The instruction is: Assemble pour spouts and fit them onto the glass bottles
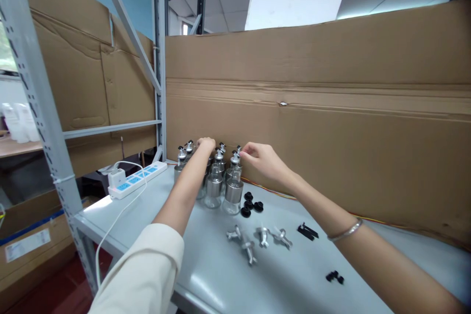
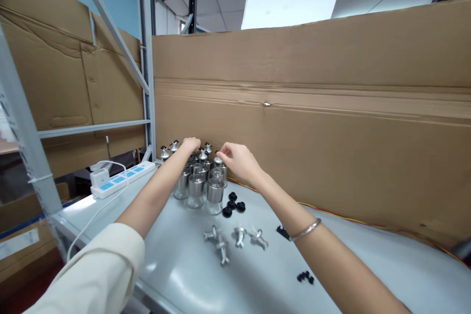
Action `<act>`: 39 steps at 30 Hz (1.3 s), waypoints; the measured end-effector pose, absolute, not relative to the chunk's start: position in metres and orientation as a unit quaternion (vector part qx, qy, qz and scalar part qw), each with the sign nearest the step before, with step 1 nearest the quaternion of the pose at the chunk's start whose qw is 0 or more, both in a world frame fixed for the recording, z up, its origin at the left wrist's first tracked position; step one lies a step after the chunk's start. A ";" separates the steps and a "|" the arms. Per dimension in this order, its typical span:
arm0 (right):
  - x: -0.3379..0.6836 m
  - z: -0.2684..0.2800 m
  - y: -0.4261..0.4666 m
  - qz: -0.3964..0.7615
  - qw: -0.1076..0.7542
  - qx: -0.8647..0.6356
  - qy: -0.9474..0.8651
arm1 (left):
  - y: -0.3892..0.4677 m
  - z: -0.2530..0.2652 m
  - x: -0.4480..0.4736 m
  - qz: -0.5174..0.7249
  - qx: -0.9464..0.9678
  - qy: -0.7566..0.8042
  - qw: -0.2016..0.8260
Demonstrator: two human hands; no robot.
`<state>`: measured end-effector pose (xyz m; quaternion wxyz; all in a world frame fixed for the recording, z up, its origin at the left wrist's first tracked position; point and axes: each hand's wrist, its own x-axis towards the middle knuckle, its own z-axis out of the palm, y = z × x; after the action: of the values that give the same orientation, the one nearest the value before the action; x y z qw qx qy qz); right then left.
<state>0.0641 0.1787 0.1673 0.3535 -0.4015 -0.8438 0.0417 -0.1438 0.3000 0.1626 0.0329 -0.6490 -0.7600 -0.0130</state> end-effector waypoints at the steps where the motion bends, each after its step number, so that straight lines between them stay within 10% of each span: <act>1: 0.064 0.165 0.179 0.046 0.351 -0.398 -0.846 | 0.300 0.160 -0.143 -0.019 -0.651 -0.758 0.044; 13: 0.080 0.157 0.178 0.082 0.428 -0.385 -0.814 | 0.274 0.193 -0.145 -0.245 -0.596 -0.736 0.211; 23: 0.063 0.141 0.168 0.055 0.412 -0.304 -0.857 | 0.217 0.223 -0.161 -0.747 -0.510 -0.358 0.232; 39: 0.066 0.125 0.159 0.016 0.336 -0.290 -0.896 | 0.149 0.108 -0.173 -0.327 -0.701 -0.613 0.164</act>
<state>0.0657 0.1594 0.1248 0.3362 -0.2902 -0.8958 0.0156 -0.1730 0.1487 0.1079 0.1641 -0.7005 -0.6127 -0.3270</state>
